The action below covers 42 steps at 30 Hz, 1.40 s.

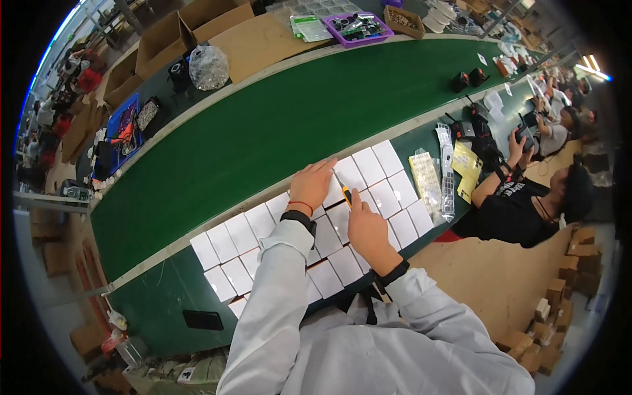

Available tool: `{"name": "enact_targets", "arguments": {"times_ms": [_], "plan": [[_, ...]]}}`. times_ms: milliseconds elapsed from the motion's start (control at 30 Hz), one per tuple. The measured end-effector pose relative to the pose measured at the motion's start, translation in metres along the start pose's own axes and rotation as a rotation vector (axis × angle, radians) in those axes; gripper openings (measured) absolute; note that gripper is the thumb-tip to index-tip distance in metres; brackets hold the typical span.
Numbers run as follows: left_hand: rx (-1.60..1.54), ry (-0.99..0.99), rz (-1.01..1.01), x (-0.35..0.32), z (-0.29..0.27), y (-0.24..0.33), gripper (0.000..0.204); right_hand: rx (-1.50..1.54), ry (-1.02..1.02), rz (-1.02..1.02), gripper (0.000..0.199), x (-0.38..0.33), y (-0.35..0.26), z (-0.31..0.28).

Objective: Packing electronic devices into individual boxes and organizing them into shipping cartons on an assembly line.

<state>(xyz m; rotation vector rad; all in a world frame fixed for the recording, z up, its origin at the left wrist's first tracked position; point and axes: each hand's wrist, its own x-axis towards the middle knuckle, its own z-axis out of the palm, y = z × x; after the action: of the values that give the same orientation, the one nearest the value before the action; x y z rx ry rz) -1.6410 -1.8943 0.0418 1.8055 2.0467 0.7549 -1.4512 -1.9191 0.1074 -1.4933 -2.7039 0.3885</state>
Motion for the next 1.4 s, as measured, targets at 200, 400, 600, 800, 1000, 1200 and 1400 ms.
{"name": "enact_targets", "arguments": {"times_ms": [200, 400, 600, 800, 1000, 1200, 1400], "plan": [[0.054, 0.065, 0.030, -0.002, 0.004, 0.001, 0.039, -0.102, 0.033, 0.031, 0.062, 0.001, -0.009, 0.006], [0.070, 0.044, 0.021, 0.002, 0.005, -0.004, 0.038, -0.098, 0.008, 0.015, 0.060, 0.003, -0.009, 0.000], [0.064, 0.067, 0.051, 0.002, 0.004, -0.001, 0.037, -0.181, -0.060, 0.023, 0.055, 0.017, -0.010, -0.015], [-0.039, 0.221, 0.030, -0.006, -0.012, -0.012, 0.036, -0.091, -0.079, 0.033, 0.054, -0.024, -0.020, -0.051], [-0.145, -0.016, -0.063, -0.032, -0.039, -0.040, 0.031, 0.013, -0.065, 0.019, 0.062, -0.017, -0.042, -0.006], [-0.109, -0.016, -0.108, -0.039, -0.037, -0.040, 0.030, 0.033, -0.063, 0.027, 0.064, -0.013, -0.047, 0.004], [-0.078, -0.043, -0.076, -0.039, -0.038, -0.041, 0.031, -0.013, -0.017, -0.020, 0.063, -0.011, -0.050, 0.012]]}}
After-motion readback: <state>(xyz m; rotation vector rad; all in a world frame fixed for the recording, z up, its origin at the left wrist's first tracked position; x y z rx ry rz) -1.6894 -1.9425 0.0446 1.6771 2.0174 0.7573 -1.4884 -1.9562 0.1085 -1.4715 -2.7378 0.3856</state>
